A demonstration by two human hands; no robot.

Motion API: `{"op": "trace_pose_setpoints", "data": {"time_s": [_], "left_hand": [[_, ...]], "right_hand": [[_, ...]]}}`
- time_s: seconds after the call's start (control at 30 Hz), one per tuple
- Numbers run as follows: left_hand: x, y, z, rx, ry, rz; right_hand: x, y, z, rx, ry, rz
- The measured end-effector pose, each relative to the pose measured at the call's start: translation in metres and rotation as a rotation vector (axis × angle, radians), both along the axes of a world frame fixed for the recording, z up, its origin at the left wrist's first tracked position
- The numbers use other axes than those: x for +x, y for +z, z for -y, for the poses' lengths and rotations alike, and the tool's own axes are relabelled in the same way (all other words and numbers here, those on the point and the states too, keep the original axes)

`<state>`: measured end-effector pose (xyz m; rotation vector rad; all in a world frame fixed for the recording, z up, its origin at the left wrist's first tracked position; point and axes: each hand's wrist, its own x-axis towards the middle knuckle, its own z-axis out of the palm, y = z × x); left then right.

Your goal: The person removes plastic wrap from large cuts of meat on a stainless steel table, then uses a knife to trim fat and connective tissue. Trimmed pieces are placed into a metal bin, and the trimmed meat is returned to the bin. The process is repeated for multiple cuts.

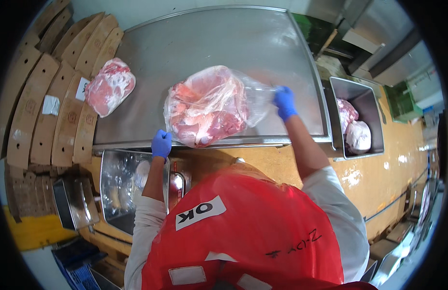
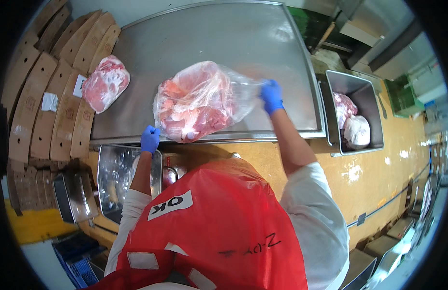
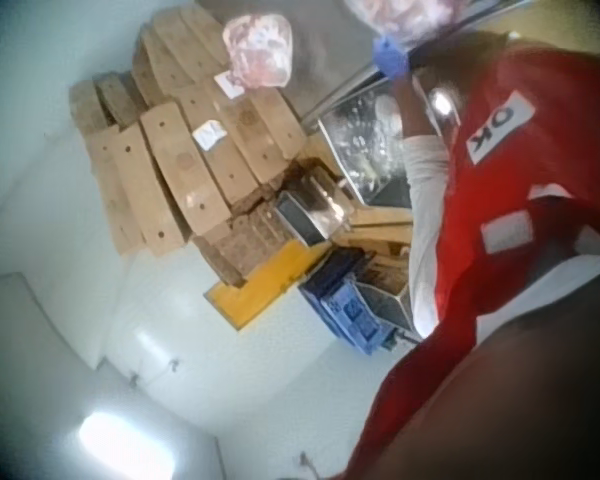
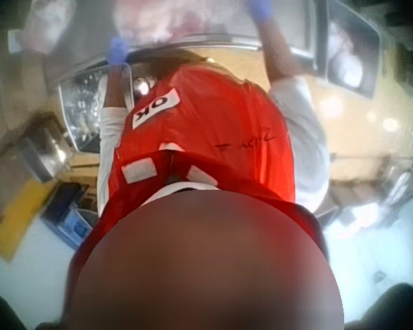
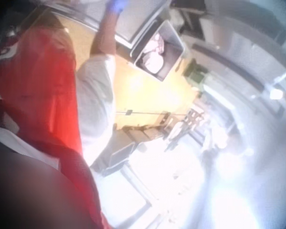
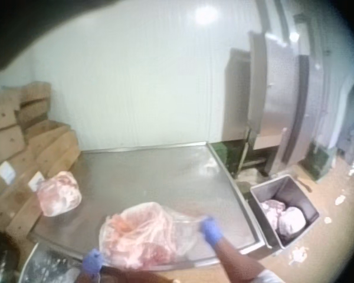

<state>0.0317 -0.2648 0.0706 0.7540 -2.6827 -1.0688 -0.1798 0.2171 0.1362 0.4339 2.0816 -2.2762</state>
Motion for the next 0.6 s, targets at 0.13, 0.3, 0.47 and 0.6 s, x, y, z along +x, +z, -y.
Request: {"op": "trace_pose_setpoints", "data": {"time_s": [0.13,0.3,0.47,0.6], "left_hand": [[0.014,-0.024,0.023,0.016,0.133,0.016],[-0.019,0.009,0.024,0.207,0.202,-0.114],[-0.053,0.016,0.084,0.061,0.352,0.018],[-0.103,0.028,0.056,-0.499,0.211,-0.168]], "right_hand": [[0.023,-0.034,-0.104,-0.249,0.032,0.150],[0.070,-0.073,-0.099,-0.039,0.110,0.316],[0.066,-0.071,-0.113,0.106,0.118,0.348],[0.066,-0.094,-0.097,0.507,0.308,0.053]]}}
